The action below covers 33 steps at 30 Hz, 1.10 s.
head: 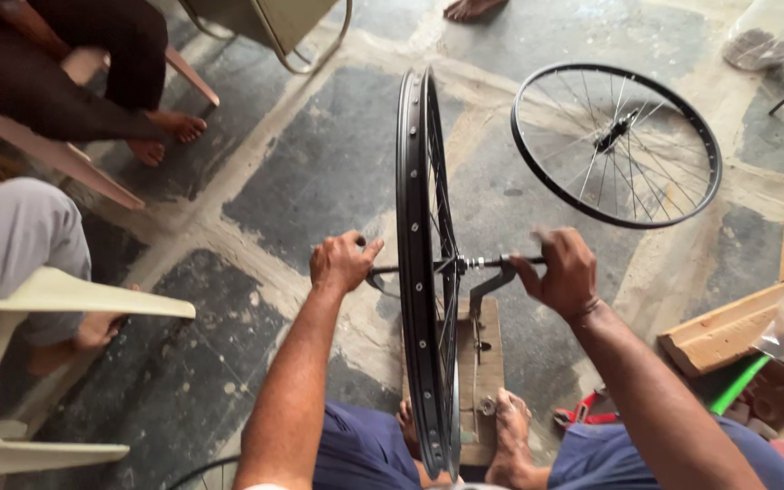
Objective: The person trues a bicycle wheel on a stand by adjusting the spokes with a tool and spinning the rim.
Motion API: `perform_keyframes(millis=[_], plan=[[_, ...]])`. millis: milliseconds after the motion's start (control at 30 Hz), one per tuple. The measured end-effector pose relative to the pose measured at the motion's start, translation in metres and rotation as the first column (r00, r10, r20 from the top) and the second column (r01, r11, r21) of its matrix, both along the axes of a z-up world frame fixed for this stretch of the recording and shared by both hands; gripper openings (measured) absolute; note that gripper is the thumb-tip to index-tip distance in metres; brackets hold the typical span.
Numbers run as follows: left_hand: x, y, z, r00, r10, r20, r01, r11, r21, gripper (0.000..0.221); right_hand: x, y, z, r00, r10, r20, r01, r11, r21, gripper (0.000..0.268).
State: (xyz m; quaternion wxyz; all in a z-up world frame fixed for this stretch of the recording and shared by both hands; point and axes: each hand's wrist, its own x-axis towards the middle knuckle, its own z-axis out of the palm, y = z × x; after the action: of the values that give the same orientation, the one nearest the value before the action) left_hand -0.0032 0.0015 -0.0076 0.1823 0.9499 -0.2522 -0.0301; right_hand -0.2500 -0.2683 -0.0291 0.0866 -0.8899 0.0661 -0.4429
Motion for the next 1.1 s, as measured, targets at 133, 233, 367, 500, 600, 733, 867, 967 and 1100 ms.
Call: perform_keyframes(millis=[133,233,367,500,600,733,867,967,1100], plan=[[0.003,-0.002,0.004,1.0,-0.003,-0.006,0.003,1.0,-0.016,0.053,0.006,-0.01,0.009,0.919,-0.041,-0.393,0.186,0.922,0.34,0.055],[-0.007,0.004,-0.007,0.999,0.0,-0.034,0.0,1.0,0.017,0.056,0.016,-0.029,0.013,0.718,0.068,-0.692,0.367,0.808,0.46,0.053],[0.004,-0.003,0.0,1.0,0.013,-0.025,-0.012,0.999,0.041,0.057,0.01,-0.009,0.006,0.966,-0.049,-0.252,0.079,0.991,0.109,0.058],[0.006,-0.005,0.001,0.999,-0.001,-0.035,0.001,1.0,-0.005,0.057,-0.001,0.001,0.006,0.998,-0.026,-0.062,0.035,0.987,0.155,0.057],[-0.001,0.0,-0.003,0.999,-0.018,-0.028,0.017,1.0,-0.02,0.057,0.019,-0.029,0.019,0.9,0.049,-0.433,0.147,0.901,0.407,0.052],[0.002,0.0,0.002,0.999,-0.01,-0.045,0.009,0.999,-0.035,0.056,0.025,-0.034,0.01,0.794,0.063,-0.604,0.273,0.851,0.448,0.054],[0.001,0.0,-0.003,0.998,-0.009,-0.062,0.009,1.0,-0.002,0.055,-0.004,-0.006,-0.02,0.997,-0.006,-0.071,0.007,1.0,0.007,0.058],[0.007,-0.004,0.0,0.999,-0.02,-0.044,0.019,1.0,-0.012,0.056,0.013,-0.024,-0.003,0.977,0.008,-0.212,0.038,0.976,0.214,0.055],[0.005,-0.001,-0.001,0.996,-0.007,-0.094,0.007,1.0,-0.007,0.054,0.028,-0.031,0.018,0.557,0.173,-0.813,0.471,0.74,0.48,0.054]])
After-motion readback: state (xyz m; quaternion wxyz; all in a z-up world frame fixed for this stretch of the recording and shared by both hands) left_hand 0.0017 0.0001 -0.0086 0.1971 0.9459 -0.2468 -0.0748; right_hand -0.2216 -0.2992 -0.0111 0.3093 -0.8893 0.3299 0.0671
